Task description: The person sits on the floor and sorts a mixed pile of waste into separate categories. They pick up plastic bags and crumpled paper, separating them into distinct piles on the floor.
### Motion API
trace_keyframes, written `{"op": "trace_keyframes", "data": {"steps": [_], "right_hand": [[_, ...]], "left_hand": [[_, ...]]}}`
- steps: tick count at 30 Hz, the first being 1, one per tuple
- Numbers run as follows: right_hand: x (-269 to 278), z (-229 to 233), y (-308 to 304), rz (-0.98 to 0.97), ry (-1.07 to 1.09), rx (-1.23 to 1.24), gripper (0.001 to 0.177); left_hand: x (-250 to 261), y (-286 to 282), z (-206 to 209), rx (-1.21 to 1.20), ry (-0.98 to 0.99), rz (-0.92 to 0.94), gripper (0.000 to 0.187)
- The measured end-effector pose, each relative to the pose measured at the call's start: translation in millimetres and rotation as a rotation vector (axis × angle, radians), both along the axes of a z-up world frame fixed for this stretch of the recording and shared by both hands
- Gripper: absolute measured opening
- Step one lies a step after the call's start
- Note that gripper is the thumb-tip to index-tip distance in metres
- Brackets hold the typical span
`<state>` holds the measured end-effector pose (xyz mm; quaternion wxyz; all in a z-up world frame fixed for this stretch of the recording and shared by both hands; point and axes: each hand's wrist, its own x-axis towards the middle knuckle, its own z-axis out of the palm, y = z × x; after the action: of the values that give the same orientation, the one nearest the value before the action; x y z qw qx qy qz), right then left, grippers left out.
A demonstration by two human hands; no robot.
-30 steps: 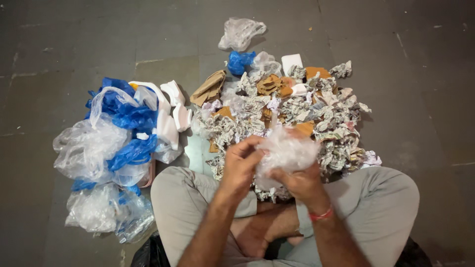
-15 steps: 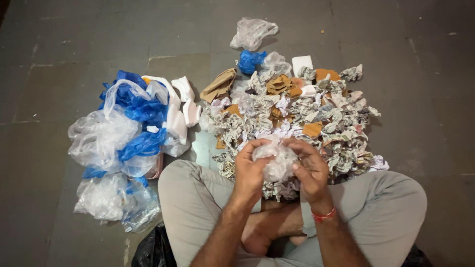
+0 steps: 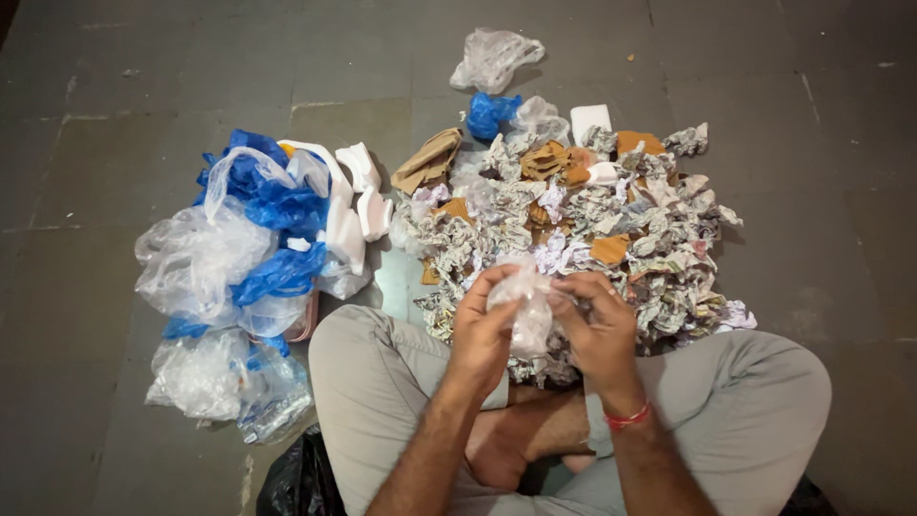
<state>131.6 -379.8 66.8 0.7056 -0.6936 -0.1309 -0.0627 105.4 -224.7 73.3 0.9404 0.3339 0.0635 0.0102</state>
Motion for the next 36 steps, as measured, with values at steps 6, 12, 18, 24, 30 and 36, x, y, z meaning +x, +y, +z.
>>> {"op": "trace_keyframes", "data": {"steps": [6, 12, 18, 24, 30, 36], "right_hand": [[-12.4, 16.2, 14.1, -0.081, -0.185, -0.462, 0.016], [-8.4, 23.5, 4.9, 0.323, -0.204, -0.315, 0.039], [-7.6, 7.4, 5.9, 0.1, 0.297, -0.111, 0.024], [-9.4, 4.0, 10.2, 0.372, -0.074, -0.233, 0.045], [-5.1, -30.0, 22.1, 0.009, -0.31, -0.556, 0.039], [-7.3, -49.1, 7.9, -0.032, 0.16, -0.167, 0.034]], "left_hand": [[-5.6, -16.5, -12.1, 0.066, -0.031, -0.079, 0.036], [7.4, -10.5, -8.4, 0.06, 0.052, 0.218, 0.02], [13.6, 7.3, 0.1, 0.026, 0.068, 0.392, 0.035], [6.7, -7.1, -25.0, 0.299, -0.085, 0.327, 0.02], [4.3, -11.0, -6.9, 0.219, 0.112, 0.073, 0.025], [-17.1, 5.1, 0.8, 0.932, 0.041, -0.121, 0.041]]}}
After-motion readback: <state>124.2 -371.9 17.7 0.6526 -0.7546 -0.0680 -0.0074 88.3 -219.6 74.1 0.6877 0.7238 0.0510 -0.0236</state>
